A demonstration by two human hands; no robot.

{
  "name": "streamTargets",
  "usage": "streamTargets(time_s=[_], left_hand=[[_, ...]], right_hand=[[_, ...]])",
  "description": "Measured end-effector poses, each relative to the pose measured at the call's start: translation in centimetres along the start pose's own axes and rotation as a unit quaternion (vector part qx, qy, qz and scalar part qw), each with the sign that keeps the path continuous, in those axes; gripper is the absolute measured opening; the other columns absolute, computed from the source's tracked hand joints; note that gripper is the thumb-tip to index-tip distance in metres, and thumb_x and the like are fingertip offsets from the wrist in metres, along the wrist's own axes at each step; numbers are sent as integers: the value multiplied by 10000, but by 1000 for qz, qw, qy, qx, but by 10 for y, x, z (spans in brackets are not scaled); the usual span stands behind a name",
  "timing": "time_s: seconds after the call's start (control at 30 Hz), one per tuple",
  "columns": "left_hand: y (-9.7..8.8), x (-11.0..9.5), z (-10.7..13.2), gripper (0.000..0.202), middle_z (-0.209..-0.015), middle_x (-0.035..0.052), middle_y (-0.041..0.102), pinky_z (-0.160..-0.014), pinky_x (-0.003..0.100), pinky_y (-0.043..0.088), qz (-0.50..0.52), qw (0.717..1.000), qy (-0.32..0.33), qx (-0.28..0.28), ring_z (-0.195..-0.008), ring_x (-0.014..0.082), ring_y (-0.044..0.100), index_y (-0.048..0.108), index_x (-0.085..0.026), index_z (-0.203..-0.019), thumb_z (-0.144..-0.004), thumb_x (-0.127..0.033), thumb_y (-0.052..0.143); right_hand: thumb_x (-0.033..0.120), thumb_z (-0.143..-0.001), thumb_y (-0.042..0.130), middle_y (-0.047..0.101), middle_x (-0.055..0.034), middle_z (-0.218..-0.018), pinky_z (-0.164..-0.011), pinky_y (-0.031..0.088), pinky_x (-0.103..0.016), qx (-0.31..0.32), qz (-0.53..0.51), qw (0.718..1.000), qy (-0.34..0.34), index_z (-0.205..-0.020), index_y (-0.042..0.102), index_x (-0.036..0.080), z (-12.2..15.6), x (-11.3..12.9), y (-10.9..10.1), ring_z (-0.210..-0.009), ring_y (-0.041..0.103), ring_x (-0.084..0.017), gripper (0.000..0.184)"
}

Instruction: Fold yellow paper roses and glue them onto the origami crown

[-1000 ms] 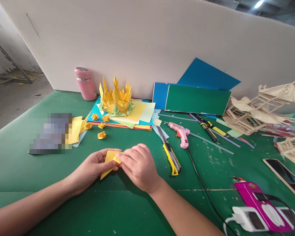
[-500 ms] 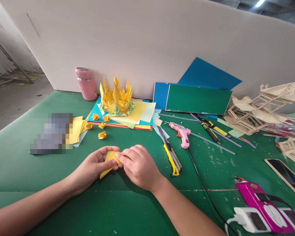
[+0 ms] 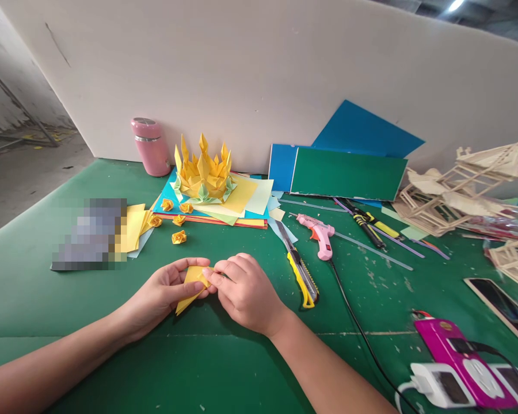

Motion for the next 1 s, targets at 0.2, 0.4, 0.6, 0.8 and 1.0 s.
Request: streamTargets(time_s=[0.2, 0.4, 0.6, 0.8, 1.0], left_hand=[[1, 1, -2, 448, -812, 53, 748, -756, 260, 532, 3, 1000, 0, 12, -751, 175, 716, 603, -133, -990, -603, -176, 824], [1, 0, -1, 445, -797, 50, 741, -735, 247, 537, 5, 1000, 0, 11, -730, 162, 711, 597, -125, -966, -606, -238, 834], [2, -1, 0, 469, -777, 29, 726, -716, 251, 532, -49, 999, 19, 7, -740, 162, 704, 556, -148, -970, -615, -300, 822], [6, -3, 2, 570, -645, -20, 688, -639, 257, 511, -146, 988, 49, 6, -655, 154, 673, 494, -166, -1084, -644, -392, 777], [8, -1, 2, 581, -665, -18, 688, -666, 283, 515, -153, 987, 49, 13, -648, 148, 659, 506, -171, -1048, -612, -439, 780]], right_hand=[[86, -873, 445, 653, -70, -856, -696, 446, -342, -18, -11, 1000, 6, -1063, 627, 172, -1, -1, -2, -763, 521, -183, 276], [51, -836, 462, 660, -78, -872, -694, 449, -353, -20, -10, 1000, 2, -1033, 642, 164, -1, 0, -3, -766, 525, -191, 289], [88, -837, 445, 629, -59, -896, -752, 495, -331, -45, -200, 968, 143, -945, 659, 208, 4, -20, 1, -836, 575, -168, 268], [296, -777, 630, 618, -22, -840, -707, 505, -279, -17, -347, 877, 332, -870, 581, 194, 16, -40, 22, -782, 594, -155, 147], [361, -759, 644, 588, 4, -682, -634, 468, -268, 37, -360, 845, 393, -673, 559, 198, 20, -41, 32, -684, 571, -155, 202]])
Point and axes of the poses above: each hand's wrist, its own z-axis away from the middle knuckle, its own y-axis out of the palm, x = y × z, the point moved 7 cm from there along -z, towards the middle knuckle
